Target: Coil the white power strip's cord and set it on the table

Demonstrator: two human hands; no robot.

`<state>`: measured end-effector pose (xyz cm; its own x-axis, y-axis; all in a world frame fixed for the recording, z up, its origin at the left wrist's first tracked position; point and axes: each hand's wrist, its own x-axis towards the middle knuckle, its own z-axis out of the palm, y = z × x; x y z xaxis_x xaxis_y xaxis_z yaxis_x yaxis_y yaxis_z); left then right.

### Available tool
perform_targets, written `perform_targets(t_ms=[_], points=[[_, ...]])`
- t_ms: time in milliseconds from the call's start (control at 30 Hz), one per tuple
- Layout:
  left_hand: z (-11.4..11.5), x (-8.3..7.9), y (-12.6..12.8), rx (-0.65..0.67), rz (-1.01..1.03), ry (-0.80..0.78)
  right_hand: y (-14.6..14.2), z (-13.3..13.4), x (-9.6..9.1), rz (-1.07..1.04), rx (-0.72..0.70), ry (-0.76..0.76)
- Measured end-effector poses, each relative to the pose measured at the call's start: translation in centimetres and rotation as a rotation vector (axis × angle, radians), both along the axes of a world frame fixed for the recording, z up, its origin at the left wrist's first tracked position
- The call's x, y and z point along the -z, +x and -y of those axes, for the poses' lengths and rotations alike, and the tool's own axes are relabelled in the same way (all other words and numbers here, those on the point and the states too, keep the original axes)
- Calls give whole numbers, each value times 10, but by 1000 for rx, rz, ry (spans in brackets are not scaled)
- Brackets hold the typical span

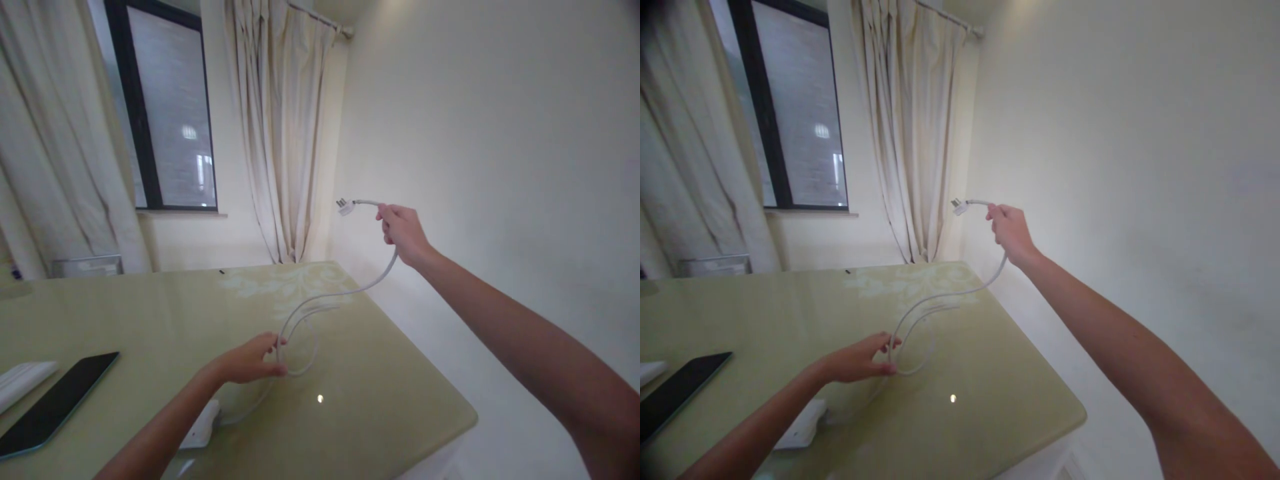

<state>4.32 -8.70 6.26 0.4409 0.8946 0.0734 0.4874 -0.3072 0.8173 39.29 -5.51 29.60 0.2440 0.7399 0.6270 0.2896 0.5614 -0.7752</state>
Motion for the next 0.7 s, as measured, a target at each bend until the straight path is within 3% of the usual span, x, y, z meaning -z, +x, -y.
perform_targets(t_ms=[200,367,467,533,700], points=[[45,22,-37,-91,-62,-43,-33,-8,22,253,-11,32],[47,39,-51,-253,43,-33,-66,-12,17,408,47,96],[28,23,-54,-419,227,20,-87,-6,15,493,89,188],[13,2,-54,-579,591,13,-99,2,17,555,103,281],[-30,-44,-51,-696,1006,-11,-119,17,14,689,2,385]])
